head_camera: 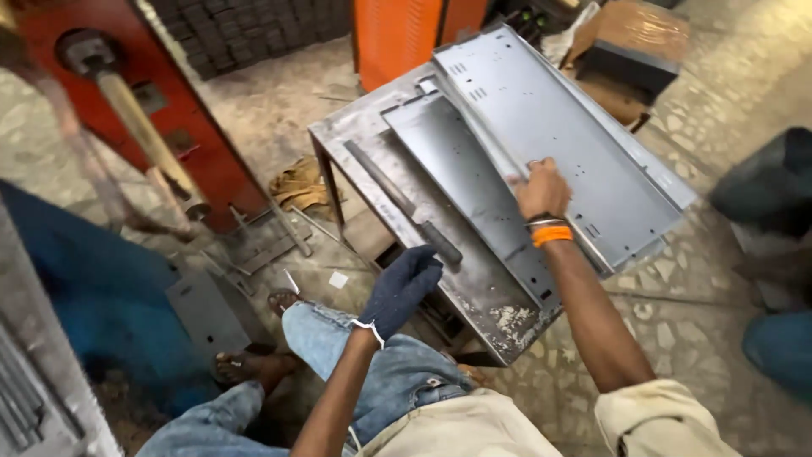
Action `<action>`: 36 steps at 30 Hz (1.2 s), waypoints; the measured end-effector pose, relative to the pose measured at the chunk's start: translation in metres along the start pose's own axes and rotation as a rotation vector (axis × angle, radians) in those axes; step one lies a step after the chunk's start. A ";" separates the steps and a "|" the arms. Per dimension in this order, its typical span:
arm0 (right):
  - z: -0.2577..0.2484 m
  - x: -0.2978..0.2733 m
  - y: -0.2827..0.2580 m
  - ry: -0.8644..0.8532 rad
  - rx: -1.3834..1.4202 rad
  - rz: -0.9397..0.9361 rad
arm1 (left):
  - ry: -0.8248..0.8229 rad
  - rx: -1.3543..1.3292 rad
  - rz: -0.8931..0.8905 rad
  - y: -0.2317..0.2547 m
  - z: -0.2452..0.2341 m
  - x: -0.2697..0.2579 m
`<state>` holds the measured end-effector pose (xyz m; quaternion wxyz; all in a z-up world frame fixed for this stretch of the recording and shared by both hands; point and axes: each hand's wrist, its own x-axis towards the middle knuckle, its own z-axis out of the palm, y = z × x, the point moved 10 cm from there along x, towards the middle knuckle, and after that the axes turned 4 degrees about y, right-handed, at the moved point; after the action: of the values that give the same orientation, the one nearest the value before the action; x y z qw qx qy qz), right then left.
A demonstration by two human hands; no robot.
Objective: Using a spot welding machine to attach metal strips to panels.
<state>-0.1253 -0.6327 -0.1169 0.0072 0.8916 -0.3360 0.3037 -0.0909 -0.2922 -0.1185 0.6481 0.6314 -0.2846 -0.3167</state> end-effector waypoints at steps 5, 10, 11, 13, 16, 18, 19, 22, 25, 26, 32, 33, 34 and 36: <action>0.000 -0.007 -0.020 -0.158 -0.041 0.133 | 0.022 0.068 -0.010 -0.012 0.005 0.008; 0.008 -0.001 -0.003 -0.081 -0.040 0.177 | -0.014 0.007 -0.022 -0.021 0.007 0.009; 0.016 0.000 0.000 -0.137 -0.071 0.179 | -0.005 0.048 -0.024 -0.022 0.006 0.009; 0.021 -0.001 0.002 -0.197 -0.104 0.185 | 0.000 0.090 -0.030 -0.029 0.004 0.008; 0.014 0.009 -0.001 -0.169 -0.123 0.183 | -0.018 -0.021 -0.062 -0.040 0.007 0.010; 0.023 0.009 0.008 -0.232 -0.070 0.249 | -0.016 -0.014 -0.049 -0.043 0.009 0.010; 0.027 0.013 0.010 -0.231 -0.068 0.248 | -0.015 -0.013 -0.048 -0.044 0.011 0.010; 0.042 0.021 0.022 -0.309 -0.034 0.307 | -0.048 -0.032 -0.086 -0.046 0.023 0.013; 0.035 0.040 0.015 -0.332 -0.039 0.224 | -0.101 -0.057 -0.026 -0.040 0.040 0.023; 0.025 0.047 0.007 -0.327 -0.008 0.161 | -0.103 -0.089 -0.072 -0.047 0.047 0.029; 0.012 0.050 -0.060 -0.505 0.175 0.024 | -0.087 -0.399 -0.194 -0.041 0.117 0.081; 0.012 0.049 -0.074 -0.524 0.257 -0.028 | -0.048 -0.477 -0.248 -0.041 0.128 0.090; 0.009 0.046 -0.075 -0.520 0.256 -0.031 | -0.049 -0.478 -0.243 -0.053 0.132 0.100; 0.005 0.036 -0.086 -0.591 0.680 0.041 | 0.240 -0.509 -0.069 -0.070 0.109 0.119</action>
<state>-0.0497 -0.5886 -0.0847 -0.3882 0.8849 -0.2224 0.1294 -0.1025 -0.4539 -0.1875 0.8038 0.4905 -0.0953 -0.3228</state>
